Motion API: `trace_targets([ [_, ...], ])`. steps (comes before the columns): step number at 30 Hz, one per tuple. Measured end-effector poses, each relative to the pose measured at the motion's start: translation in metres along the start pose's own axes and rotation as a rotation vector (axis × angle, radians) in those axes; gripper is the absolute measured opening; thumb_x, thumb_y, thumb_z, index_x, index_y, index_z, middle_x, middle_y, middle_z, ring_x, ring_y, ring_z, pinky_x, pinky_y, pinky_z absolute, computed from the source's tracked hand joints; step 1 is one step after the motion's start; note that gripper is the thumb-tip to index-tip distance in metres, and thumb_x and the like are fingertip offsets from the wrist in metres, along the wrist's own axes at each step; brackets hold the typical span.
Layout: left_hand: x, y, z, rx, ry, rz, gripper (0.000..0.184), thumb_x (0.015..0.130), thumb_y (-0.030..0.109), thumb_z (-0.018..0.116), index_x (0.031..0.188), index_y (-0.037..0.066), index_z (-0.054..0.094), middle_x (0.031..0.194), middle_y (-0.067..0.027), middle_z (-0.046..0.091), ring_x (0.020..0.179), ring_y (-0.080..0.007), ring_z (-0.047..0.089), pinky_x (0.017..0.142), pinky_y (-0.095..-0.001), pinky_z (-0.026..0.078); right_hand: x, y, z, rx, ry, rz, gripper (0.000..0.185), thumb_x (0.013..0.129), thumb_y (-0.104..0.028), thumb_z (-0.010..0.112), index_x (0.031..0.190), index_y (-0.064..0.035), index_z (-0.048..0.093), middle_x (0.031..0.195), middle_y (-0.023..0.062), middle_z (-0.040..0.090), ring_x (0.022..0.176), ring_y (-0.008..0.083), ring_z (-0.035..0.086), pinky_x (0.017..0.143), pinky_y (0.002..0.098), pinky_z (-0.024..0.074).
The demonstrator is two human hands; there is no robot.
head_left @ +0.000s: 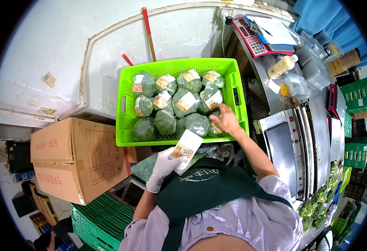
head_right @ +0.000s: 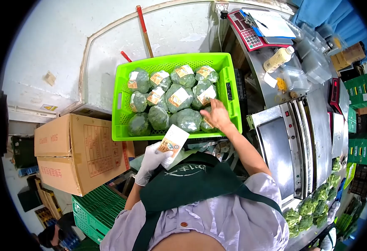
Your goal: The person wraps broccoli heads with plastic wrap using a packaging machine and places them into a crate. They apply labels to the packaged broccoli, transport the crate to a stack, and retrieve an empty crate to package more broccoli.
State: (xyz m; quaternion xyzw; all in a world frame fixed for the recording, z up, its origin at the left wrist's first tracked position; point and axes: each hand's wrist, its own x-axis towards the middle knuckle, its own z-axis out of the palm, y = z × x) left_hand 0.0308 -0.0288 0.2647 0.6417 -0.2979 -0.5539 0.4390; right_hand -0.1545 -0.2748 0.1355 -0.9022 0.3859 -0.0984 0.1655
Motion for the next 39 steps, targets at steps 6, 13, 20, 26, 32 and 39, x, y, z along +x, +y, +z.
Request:
trace_targets([
  [6, 0.007, -0.006, 0.003, -0.044, -0.016, 0.032, 0.029, 0.077, 0.012, 0.069, 0.101, -0.003, 0.06, 0.086, -0.0048, 0.065, 0.072, -0.006, 0.059, 0.064, -0.0209, 0.047, -0.009, 0.037, 0.03, 0.436, -0.503, 0.307, 0.109, 0.071, -0.072, 0.053, 0.138, 0.0057, 0.015, 0.135, 0.0295, 0.032, 0.123, 0.039, 0.037, 0.102, 0.039, 0.0324],
  [13, 0.011, -0.006, 0.012, 0.096, -0.002, 0.223, 0.023, 0.075, 0.011, 0.07, 0.093, -0.003, 0.063, 0.082, -0.0063, 0.065, 0.07, -0.0075, 0.059, 0.063, -0.022, 0.047, -0.012, 0.017, 0.004, 0.245, -0.278, 0.211, 0.09, 0.074, -0.051, 0.067, 0.133, 0.0053, 0.03, 0.128, 0.0272, 0.041, 0.108, 0.0352, 0.052, 0.087, 0.0393, 0.0461],
  [20, 0.017, 0.007, 0.039, 0.256, 0.097, 0.417, 0.031, 0.075, 0.009, 0.069, 0.103, -0.002, 0.06, 0.086, -0.0065, 0.064, 0.078, -0.0118, 0.06, 0.071, -0.0258, 0.048, -0.06, -0.087, -0.108, 1.28, -0.61, 0.284, 0.019, 0.084, -0.014, 0.065, 0.095, 0.001, 0.063, 0.08, 0.0052, 0.065, 0.063, 0.0085, 0.059, 0.054, 0.0212, 0.0492],
  [26, 0.019, 0.002, 0.034, 0.111, 0.025, 0.267, 0.022, 0.074, 0.008, 0.069, 0.092, -0.001, 0.061, 0.08, -0.005, 0.063, 0.072, -0.0093, 0.057, 0.065, -0.0243, 0.047, -0.074, -0.111, -0.121, 0.56, -0.147, 0.008, 0.017, 0.08, -0.015, 0.067, 0.086, 0.0009, 0.065, 0.062, 0.0123, 0.062, 0.048, 0.0135, 0.056, 0.047, 0.0281, 0.0448],
  [32, 0.005, -0.009, 0.004, 0.025, 0.03, 0.214, 0.012, 0.073, 0.004, 0.069, 0.081, -0.001, 0.061, 0.072, -0.0008, 0.06, 0.064, -0.0048, 0.054, 0.059, -0.0211, 0.044, 0.004, -0.016, -0.118, 0.569, 0.154, 0.347, 0.022, 0.075, -0.022, 0.069, 0.077, -0.0001, 0.063, 0.061, 0.0113, 0.061, 0.048, 0.0135, 0.056, 0.046, 0.03, 0.0438],
  [39, -0.018, 0.0, -0.058, -0.177, 0.482, 0.079, 0.014, 0.075, 0.003, 0.065, 0.087, -0.003, 0.062, 0.077, -0.0046, 0.064, 0.065, -0.0072, 0.058, 0.06, -0.0205, 0.046, 0.04, -0.062, -0.04, 0.382, -0.346, 0.192, 0.05, 0.066, -0.045, 0.072, 0.092, -0.0022, 0.065, 0.082, 0.0167, 0.066, 0.076, 0.0297, 0.065, 0.073, 0.0353, 0.0505],
])
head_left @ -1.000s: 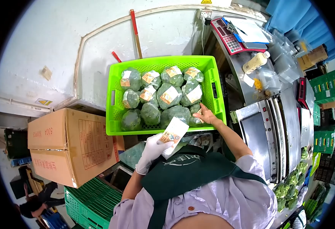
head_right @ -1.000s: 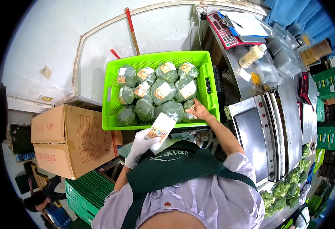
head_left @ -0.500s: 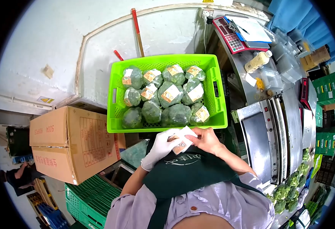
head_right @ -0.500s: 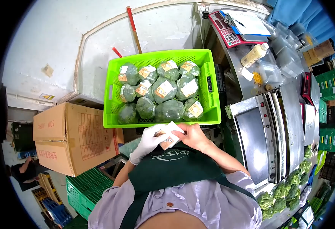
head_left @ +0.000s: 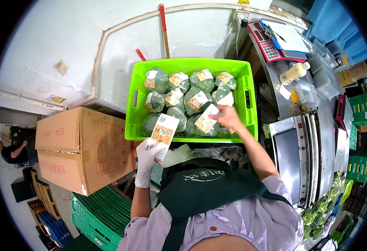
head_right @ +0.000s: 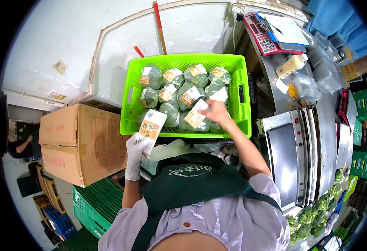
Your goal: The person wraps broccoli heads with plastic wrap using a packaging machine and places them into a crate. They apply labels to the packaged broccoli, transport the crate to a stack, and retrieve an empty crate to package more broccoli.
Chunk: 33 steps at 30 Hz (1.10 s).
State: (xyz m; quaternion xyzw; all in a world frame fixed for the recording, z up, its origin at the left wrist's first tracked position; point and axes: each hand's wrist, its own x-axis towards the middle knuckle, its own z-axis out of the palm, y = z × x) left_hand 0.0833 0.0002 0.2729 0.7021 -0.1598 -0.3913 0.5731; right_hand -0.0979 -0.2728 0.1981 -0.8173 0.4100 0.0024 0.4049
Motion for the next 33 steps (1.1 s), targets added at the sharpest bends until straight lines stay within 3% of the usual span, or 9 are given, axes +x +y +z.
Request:
trace_targets([
  [7, -0.006, -0.005, -0.004, -0.069, -0.024, -0.047, 0.016, 0.077, 0.004, 0.067, 0.09, -0.004, 0.061, 0.08, -0.0041, 0.064, 0.066, -0.0054, 0.057, 0.06, -0.0192, 0.046, 0.006, -0.031, 0.042, -0.537, -0.08, 0.141, 0.052, 0.07, -0.048, 0.069, 0.092, -0.0019, 0.058, 0.09, 0.0157, 0.065, 0.086, 0.0324, 0.063, 0.073, 0.042, 0.0499],
  [11, -0.003, -0.016, -0.002, -0.069, -0.049, -0.055, 0.017, 0.078, 0.005, 0.067, 0.091, -0.004, 0.061, 0.08, -0.0035, 0.063, 0.065, -0.0047, 0.057, 0.059, -0.0183, 0.046, 0.003, -0.025, 0.048, -0.503, 0.089, -0.075, 0.052, 0.078, -0.044, 0.062, 0.1, 0.0026, 0.053, 0.097, 0.0176, 0.063, 0.091, 0.0347, 0.059, 0.079, 0.0426, 0.0479],
  [13, -0.003, -0.013, 0.003, -0.08, -0.049, -0.063, 0.018, 0.077, 0.005, 0.067, 0.091, -0.004, 0.061, 0.08, -0.0034, 0.064, 0.065, -0.0043, 0.057, 0.059, -0.0181, 0.046, 0.012, 0.005, 0.08, -0.498, 0.324, -0.691, 0.061, 0.078, -0.044, 0.061, 0.114, 0.004, 0.048, 0.112, 0.0191, 0.057, 0.106, 0.0337, 0.052, 0.09, 0.0415, 0.0425],
  [15, -0.002, -0.012, 0.007, -0.083, -0.08, -0.084, 0.018, 0.077, 0.005, 0.067, 0.091, -0.004, 0.061, 0.08, -0.0033, 0.064, 0.066, -0.0043, 0.057, 0.059, -0.0184, 0.046, 0.012, 0.028, 0.105, -0.461, 0.076, -0.444, 0.07, 0.082, -0.045, 0.056, 0.128, 0.0046, 0.038, 0.131, 0.0205, 0.042, 0.124, 0.0356, 0.037, 0.104, 0.0429, 0.029],
  [23, 0.0, -0.01, 0.017, -0.015, -0.174, 0.002, 0.019, 0.077, 0.004, 0.069, 0.093, -0.004, 0.061, 0.083, -0.0044, 0.064, 0.071, -0.0065, 0.059, 0.063, -0.0203, 0.048, 0.015, 0.041, 0.1, -0.341, -0.068, -0.433, 0.084, 0.076, -0.055, 0.061, 0.131, 0.004, 0.036, 0.135, 0.0249, 0.035, 0.129, 0.038, 0.028, 0.106, 0.0423, 0.0258],
  [25, -0.004, -0.009, 0.019, 0.004, -0.199, 0.021, 0.02, 0.075, 0.005, 0.071, 0.09, -0.003, 0.062, 0.081, -0.004, 0.064, 0.071, -0.006, 0.059, 0.062, -0.0208, 0.048, 0.012, 0.025, 0.084, -0.017, -0.023, -0.387, 0.078, 0.079, -0.053, 0.06, 0.127, 0.0051, 0.041, 0.128, 0.0247, 0.044, 0.123, 0.0363, 0.04, 0.102, 0.0405, 0.0323],
  [28, -0.006, -0.015, 0.022, 0.021, -0.27, -0.017, 0.021, 0.073, 0.006, 0.072, 0.09, -0.003, 0.062, 0.082, -0.0039, 0.064, 0.07, -0.0055, 0.058, 0.062, -0.0205, 0.047, -0.019, -0.028, 0.025, 0.904, -0.401, -0.022, 0.059, 0.086, -0.045, 0.056, 0.121, 0.0026, 0.049, 0.112, 0.0117, 0.058, 0.1, 0.018, 0.056, 0.089, 0.0311, 0.0445],
  [30, -0.003, -0.019, 0.025, 0.123, -0.388, 0.002, 0.027, 0.072, 0.01, 0.074, 0.093, -0.002, 0.063, 0.082, -0.0035, 0.065, 0.07, -0.0063, 0.059, 0.064, -0.0216, 0.048, -0.04, -0.048, 0.01, 0.861, -0.498, -0.063, 0.034, 0.084, -0.028, 0.065, 0.101, 0.0012, 0.06, 0.084, 0.0045, 0.063, 0.073, 0.0101, 0.059, 0.064, 0.0237, 0.0493],
  [33, 0.002, -0.028, 0.029, 0.172, -0.468, 0.256, 0.062, 0.072, 0.018, 0.073, 0.125, 0.0, 0.047, 0.118, -0.0121, 0.053, 0.105, -0.0146, 0.051, 0.09, -0.0289, 0.041, -0.068, -0.071, 0.012, 0.684, -0.372, -0.077, 0.019, 0.08, -0.017, 0.07, 0.082, 0.0005, 0.063, 0.069, 0.0021, 0.063, 0.056, 0.0047, 0.052, 0.048, 0.0209, 0.0429],
])
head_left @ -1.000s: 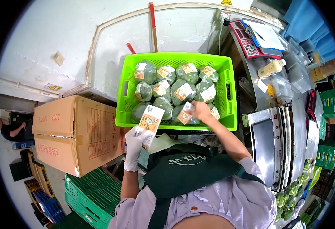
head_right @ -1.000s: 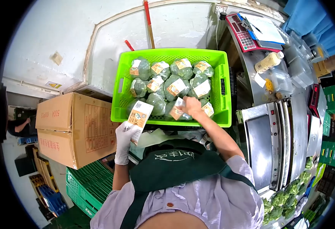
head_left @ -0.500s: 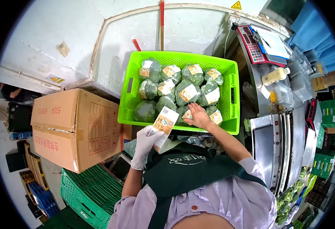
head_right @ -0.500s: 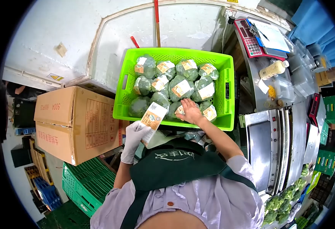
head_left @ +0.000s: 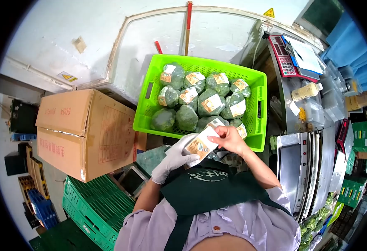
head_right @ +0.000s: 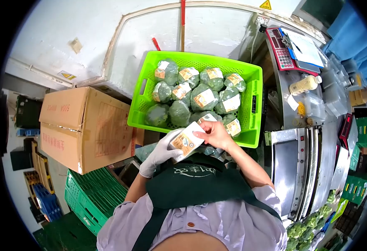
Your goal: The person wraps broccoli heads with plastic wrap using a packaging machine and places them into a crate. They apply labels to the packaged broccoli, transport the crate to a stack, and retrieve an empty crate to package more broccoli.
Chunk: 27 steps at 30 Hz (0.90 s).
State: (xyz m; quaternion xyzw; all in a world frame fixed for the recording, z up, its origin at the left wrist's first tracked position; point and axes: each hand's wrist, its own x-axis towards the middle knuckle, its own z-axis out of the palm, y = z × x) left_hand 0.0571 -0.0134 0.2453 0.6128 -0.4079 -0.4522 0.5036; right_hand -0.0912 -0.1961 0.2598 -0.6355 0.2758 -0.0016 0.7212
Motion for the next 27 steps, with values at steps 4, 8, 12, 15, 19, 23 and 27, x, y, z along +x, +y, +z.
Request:
trace_targets([
  [4, 0.006, 0.013, 0.008, -0.298, 0.041, 0.031, 0.049, 0.08, 0.002, 0.061, 0.125, -0.003, 0.044, 0.117, -0.0111, 0.055, 0.102, -0.0143, 0.054, 0.089, -0.0285, 0.043, -0.02, -0.022, 0.03, -0.415, 0.061, -0.216, 0.018, 0.076, -0.019, 0.071, 0.084, -0.003, 0.067, 0.067, 0.0115, 0.065, 0.054, 0.0123, 0.058, 0.052, 0.0275, 0.0465],
  [8, 0.008, 0.007, 0.018, -0.126, 0.393, 0.007, 0.022, 0.076, 0.002, 0.065, 0.097, -0.003, 0.063, 0.088, -0.0065, 0.064, 0.077, -0.0098, 0.06, 0.069, -0.0231, 0.049, -0.012, -0.019, 0.03, -0.802, 0.074, -0.412, 0.016, 0.078, -0.019, 0.067, 0.078, -0.0034, 0.066, 0.063, 0.0177, 0.059, 0.049, 0.0276, 0.055, 0.048, 0.0357, 0.044],
  [12, -0.008, -0.019, 0.003, -0.034, 0.512, -0.175, 0.032, 0.07, 0.018, 0.075, 0.094, 0.0, 0.065, 0.076, -0.0009, 0.062, 0.066, -0.0025, 0.054, 0.057, -0.0189, 0.043, 0.031, -0.028, 0.009, -0.637, 0.258, -0.446, 0.016, 0.076, -0.02, 0.069, 0.077, -0.0042, 0.068, 0.057, 0.0157, 0.057, 0.043, 0.0251, 0.052, 0.044, 0.0342, 0.0421],
  [15, -0.027, -0.001, -0.019, -0.058, 0.454, -0.287, 0.031, 0.073, 0.017, 0.073, 0.096, -0.001, 0.064, 0.086, -0.0043, 0.065, 0.076, -0.007, 0.059, 0.07, -0.0218, 0.048, 0.079, -0.054, -0.006, -0.734, 0.387, -0.279, 0.026, 0.075, -0.029, 0.069, 0.077, -0.003, 0.067, 0.058, 0.0163, 0.059, 0.047, 0.029, 0.054, 0.049, 0.0372, 0.0433],
  [19, -0.054, -0.016, -0.045, -0.299, 0.722, -0.302, 0.026, 0.079, 0.007, 0.067, 0.099, -0.008, 0.06, 0.09, -0.0081, 0.065, 0.076, -0.0101, 0.061, 0.069, -0.0222, 0.049, 0.144, -0.041, 0.012, -1.024, 0.077, -0.258, 0.041, 0.07, -0.043, 0.069, 0.086, -0.0051, 0.066, 0.075, 0.0195, 0.063, 0.073, 0.0337, 0.062, 0.067, 0.041, 0.049],
  [23, -0.067, -0.033, -0.055, -0.349, 0.836, -0.31, 0.025, 0.079, 0.005, 0.067, 0.099, -0.008, 0.059, 0.088, -0.0088, 0.065, 0.074, -0.0101, 0.061, 0.067, -0.022, 0.049, 0.187, 0.0, 0.065, -1.353, -0.171, -0.213, 0.039, 0.069, -0.04, 0.07, 0.087, -0.0055, 0.064, 0.08, 0.0146, 0.065, 0.077, 0.0321, 0.063, 0.068, 0.0431, 0.0502],
  [27, -0.071, -0.04, -0.054, -0.412, 0.87, -0.293, 0.023, 0.079, 0.004, 0.067, 0.098, -0.008, 0.06, 0.089, -0.0086, 0.065, 0.073, -0.0097, 0.061, 0.067, -0.0217, 0.049, 0.216, 0.04, 0.071, -1.63, -0.084, -0.283, 0.046, 0.065, -0.036, 0.073, 0.091, -0.0002, 0.061, 0.079, 0.0118, 0.065, 0.072, 0.0278, 0.064, 0.06, 0.0393, 0.0485],
])
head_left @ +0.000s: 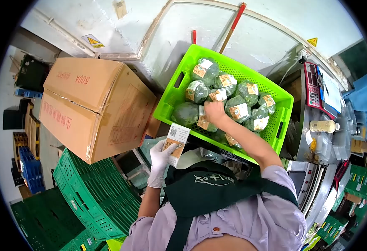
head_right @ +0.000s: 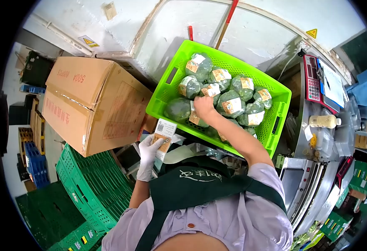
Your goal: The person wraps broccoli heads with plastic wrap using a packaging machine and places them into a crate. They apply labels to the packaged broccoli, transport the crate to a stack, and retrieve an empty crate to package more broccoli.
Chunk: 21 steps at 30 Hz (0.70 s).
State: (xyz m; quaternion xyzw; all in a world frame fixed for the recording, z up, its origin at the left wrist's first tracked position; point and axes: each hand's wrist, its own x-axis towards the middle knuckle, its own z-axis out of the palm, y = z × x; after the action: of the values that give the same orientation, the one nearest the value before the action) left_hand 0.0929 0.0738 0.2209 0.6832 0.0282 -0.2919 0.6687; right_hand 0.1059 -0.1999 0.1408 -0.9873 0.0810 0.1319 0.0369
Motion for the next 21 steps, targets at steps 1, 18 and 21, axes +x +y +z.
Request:
trace_targets([
  [1, 0.0, 0.001, 0.0, 0.002, 0.004, 0.0, 0.023, 0.079, 0.004, 0.067, 0.098, -0.007, 0.06, 0.089, -0.0085, 0.065, 0.074, -0.0096, 0.061, 0.067, -0.0217, 0.049, -0.008, -0.006, -0.03, -0.035, -0.042, 0.072, 0.053, 0.062, -0.035, 0.074, 0.097, 0.0022, 0.058, 0.075, 0.0087, 0.065, 0.074, 0.0253, 0.063, 0.057, 0.0362, 0.0466],
  [18, 0.007, 0.013, 0.013, -0.014, -0.145, 0.044, 0.024, 0.078, 0.008, 0.069, 0.097, -0.005, 0.061, 0.088, -0.0055, 0.065, 0.075, -0.0079, 0.06, 0.07, -0.0209, 0.048, -0.046, -0.008, 0.015, 0.545, 0.369, -0.141, 0.063, 0.073, -0.041, 0.067, 0.12, -0.0026, 0.05, 0.123, 0.0229, 0.046, 0.115, 0.0386, 0.044, 0.096, 0.045, 0.0378],
  [21, 0.003, 0.019, 0.021, -0.008, -0.214, 0.034, 0.028, 0.077, 0.011, 0.07, 0.098, -0.004, 0.061, 0.088, -0.0057, 0.065, 0.077, -0.0096, 0.061, 0.072, -0.0229, 0.049, -0.078, -0.004, -0.058, 1.601, -0.218, 0.025, 0.06, 0.08, -0.047, 0.062, 0.117, -0.0004, 0.053, 0.106, 0.0139, 0.059, 0.092, 0.0211, 0.059, 0.08, 0.0335, 0.0482],
])
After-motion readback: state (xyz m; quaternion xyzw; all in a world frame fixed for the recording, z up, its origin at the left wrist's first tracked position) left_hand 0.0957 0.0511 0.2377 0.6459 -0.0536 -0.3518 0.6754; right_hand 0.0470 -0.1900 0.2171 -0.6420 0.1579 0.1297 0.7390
